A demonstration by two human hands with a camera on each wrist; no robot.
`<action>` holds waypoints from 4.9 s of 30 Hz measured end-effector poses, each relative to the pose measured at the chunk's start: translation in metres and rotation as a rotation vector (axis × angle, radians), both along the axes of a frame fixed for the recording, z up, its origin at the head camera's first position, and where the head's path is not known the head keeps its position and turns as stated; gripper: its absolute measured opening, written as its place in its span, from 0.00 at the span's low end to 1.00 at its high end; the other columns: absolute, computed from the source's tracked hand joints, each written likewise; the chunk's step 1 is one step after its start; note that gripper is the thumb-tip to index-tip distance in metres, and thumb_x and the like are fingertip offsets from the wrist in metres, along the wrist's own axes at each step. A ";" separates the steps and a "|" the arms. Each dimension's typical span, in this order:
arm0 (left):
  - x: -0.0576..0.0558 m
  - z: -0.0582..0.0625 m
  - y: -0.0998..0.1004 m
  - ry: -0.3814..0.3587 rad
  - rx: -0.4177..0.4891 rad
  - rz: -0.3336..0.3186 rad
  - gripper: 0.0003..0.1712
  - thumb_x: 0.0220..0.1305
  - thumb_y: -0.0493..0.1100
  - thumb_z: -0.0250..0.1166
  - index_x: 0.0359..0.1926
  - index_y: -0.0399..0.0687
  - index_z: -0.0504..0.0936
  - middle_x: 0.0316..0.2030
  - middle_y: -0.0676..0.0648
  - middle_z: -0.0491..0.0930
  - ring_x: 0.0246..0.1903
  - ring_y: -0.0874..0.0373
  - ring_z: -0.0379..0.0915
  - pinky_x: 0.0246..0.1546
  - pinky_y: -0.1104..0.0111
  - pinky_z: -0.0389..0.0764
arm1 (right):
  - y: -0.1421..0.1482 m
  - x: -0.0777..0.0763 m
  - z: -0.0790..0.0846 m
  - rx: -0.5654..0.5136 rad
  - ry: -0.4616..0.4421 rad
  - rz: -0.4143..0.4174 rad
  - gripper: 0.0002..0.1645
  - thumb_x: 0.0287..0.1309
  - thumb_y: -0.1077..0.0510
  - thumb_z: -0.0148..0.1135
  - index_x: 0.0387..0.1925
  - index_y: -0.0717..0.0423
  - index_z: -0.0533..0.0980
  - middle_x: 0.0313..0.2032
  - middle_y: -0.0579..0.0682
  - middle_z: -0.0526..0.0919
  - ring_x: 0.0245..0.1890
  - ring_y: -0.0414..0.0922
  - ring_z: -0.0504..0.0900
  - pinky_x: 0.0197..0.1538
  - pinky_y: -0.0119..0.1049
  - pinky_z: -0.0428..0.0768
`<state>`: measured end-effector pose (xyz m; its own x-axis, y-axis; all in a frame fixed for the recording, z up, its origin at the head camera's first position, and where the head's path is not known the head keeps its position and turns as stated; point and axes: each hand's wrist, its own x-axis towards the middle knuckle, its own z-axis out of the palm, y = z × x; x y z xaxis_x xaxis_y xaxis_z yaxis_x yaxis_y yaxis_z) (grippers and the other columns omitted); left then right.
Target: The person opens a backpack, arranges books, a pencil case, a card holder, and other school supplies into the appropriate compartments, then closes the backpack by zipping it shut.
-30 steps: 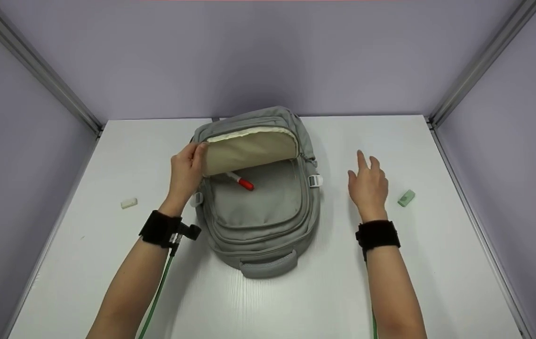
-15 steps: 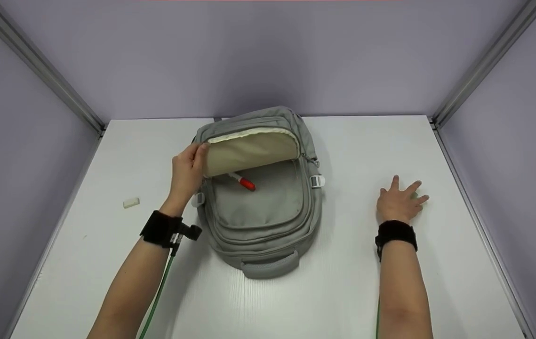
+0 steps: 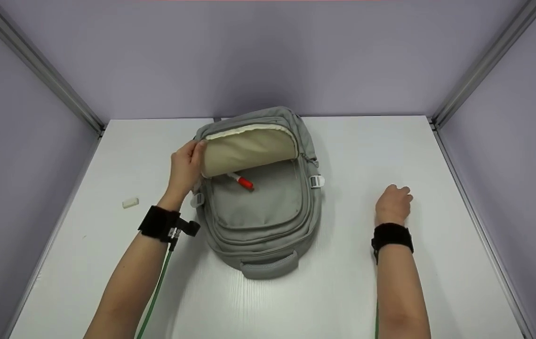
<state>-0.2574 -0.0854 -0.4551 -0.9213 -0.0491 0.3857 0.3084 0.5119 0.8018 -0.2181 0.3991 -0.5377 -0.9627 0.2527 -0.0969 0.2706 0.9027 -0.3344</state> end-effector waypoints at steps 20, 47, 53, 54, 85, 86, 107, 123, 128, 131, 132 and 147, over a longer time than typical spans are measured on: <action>-0.009 -0.007 -0.004 -0.021 -0.017 -0.001 0.18 0.76 0.47 0.52 0.29 0.43 0.75 0.19 0.52 0.62 0.20 0.58 0.58 0.26 0.65 0.63 | -0.136 -0.010 0.073 -0.408 0.509 0.368 0.20 0.64 0.73 0.56 0.58 0.72 0.70 0.49 0.65 0.73 0.46 0.57 0.78 0.40 0.30 0.79; -0.006 -0.006 -0.001 -0.038 0.020 0.010 0.19 0.76 0.47 0.53 0.26 0.44 0.73 0.19 0.52 0.63 0.19 0.59 0.57 0.24 0.66 0.62 | -0.226 0.004 0.050 -0.335 0.562 0.645 0.07 0.54 0.70 0.69 0.28 0.60 0.78 0.33 0.54 0.76 0.34 0.49 0.80 0.38 0.39 0.82; -0.005 -0.005 -0.001 -0.034 0.024 0.021 0.19 0.76 0.47 0.53 0.27 0.43 0.74 0.20 0.52 0.63 0.21 0.59 0.59 0.25 0.65 0.63 | -0.227 0.004 0.044 -0.274 0.525 0.699 0.05 0.52 0.66 0.73 0.29 0.60 0.82 0.31 0.52 0.77 0.30 0.46 0.81 0.33 0.39 0.80; -0.006 -0.005 -0.001 -0.031 0.026 0.024 0.19 0.76 0.47 0.53 0.27 0.43 0.74 0.20 0.52 0.63 0.21 0.58 0.59 0.25 0.65 0.63 | -0.226 0.004 0.044 -0.277 0.507 0.718 0.04 0.52 0.66 0.73 0.29 0.60 0.83 0.31 0.52 0.78 0.30 0.46 0.81 0.33 0.39 0.80; -0.002 -0.007 -0.005 -0.087 0.085 -0.030 0.20 0.75 0.52 0.54 0.28 0.45 0.76 0.19 0.52 0.66 0.19 0.60 0.61 0.22 0.67 0.66 | -0.177 -0.046 0.068 -0.244 0.429 0.656 0.42 0.63 0.50 0.65 0.75 0.42 0.59 0.58 0.63 0.68 0.54 0.58 0.73 0.54 0.56 0.71; -0.002 -0.007 -0.007 -0.094 0.091 -0.049 0.21 0.74 0.53 0.55 0.28 0.45 0.77 0.19 0.52 0.66 0.19 0.60 0.62 0.22 0.67 0.66 | -0.177 -0.049 0.067 -0.243 0.406 0.651 0.42 0.64 0.49 0.64 0.75 0.41 0.58 0.57 0.62 0.69 0.53 0.58 0.73 0.54 0.56 0.71; -0.004 -0.059 -0.068 -0.182 -0.056 0.133 0.14 0.72 0.41 0.59 0.53 0.38 0.79 0.42 0.38 0.78 0.40 0.45 0.76 0.42 0.55 0.76 | -0.166 -0.079 0.056 -0.247 0.190 0.593 0.42 0.67 0.41 0.56 0.77 0.37 0.52 0.63 0.64 0.71 0.59 0.60 0.73 0.57 0.58 0.69; 0.019 -0.105 -0.125 -0.541 -0.554 0.496 0.29 0.64 0.34 0.57 0.67 0.37 0.69 0.63 0.21 0.58 0.67 0.23 0.44 0.55 0.24 0.38 | -0.168 -0.079 0.051 -0.287 0.204 0.566 0.42 0.64 0.41 0.60 0.75 0.34 0.55 0.50 0.63 0.80 0.47 0.55 0.78 0.50 0.53 0.73; 0.030 -0.109 -0.133 -0.596 -0.561 0.512 0.29 0.70 0.41 0.51 0.70 0.38 0.65 0.62 0.19 0.57 0.62 0.23 0.53 0.53 0.29 0.58 | -0.168 -0.078 0.052 -0.286 0.207 0.561 0.41 0.64 0.40 0.60 0.75 0.34 0.56 0.47 0.63 0.81 0.43 0.54 0.79 0.48 0.51 0.74; 0.035 -0.107 -0.129 -0.642 -0.641 0.487 0.27 0.74 0.43 0.47 0.69 0.36 0.65 0.58 0.19 0.61 0.54 0.26 0.63 0.44 0.39 0.73 | -0.167 -0.078 0.052 -0.272 0.201 0.554 0.42 0.64 0.39 0.60 0.75 0.33 0.56 0.53 0.64 0.79 0.50 0.57 0.79 0.51 0.54 0.74; 0.036 -0.106 -0.127 -0.652 -0.667 0.477 0.26 0.74 0.42 0.46 0.68 0.34 0.66 0.56 0.19 0.62 0.52 0.28 0.65 0.41 0.42 0.76 | -0.167 -0.078 0.053 -0.265 0.199 0.550 0.42 0.64 0.39 0.59 0.75 0.33 0.56 0.52 0.65 0.79 0.50 0.57 0.79 0.51 0.54 0.75; 0.028 -0.103 -0.105 -0.509 -0.728 0.373 0.10 0.69 0.28 0.51 0.43 0.28 0.79 0.39 0.29 0.74 0.39 0.33 0.75 0.32 0.46 0.79 | -0.167 -0.073 0.055 -0.192 0.206 0.541 0.41 0.63 0.37 0.60 0.74 0.33 0.58 0.34 0.57 0.79 0.32 0.52 0.75 0.39 0.49 0.73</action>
<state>-0.2296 -0.1903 -0.5577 -0.9601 -0.2797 -0.0045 -0.2724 0.9313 0.2417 -0.2915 0.2323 -0.4823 -0.9534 -0.2812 0.1097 -0.2973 0.8125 -0.5014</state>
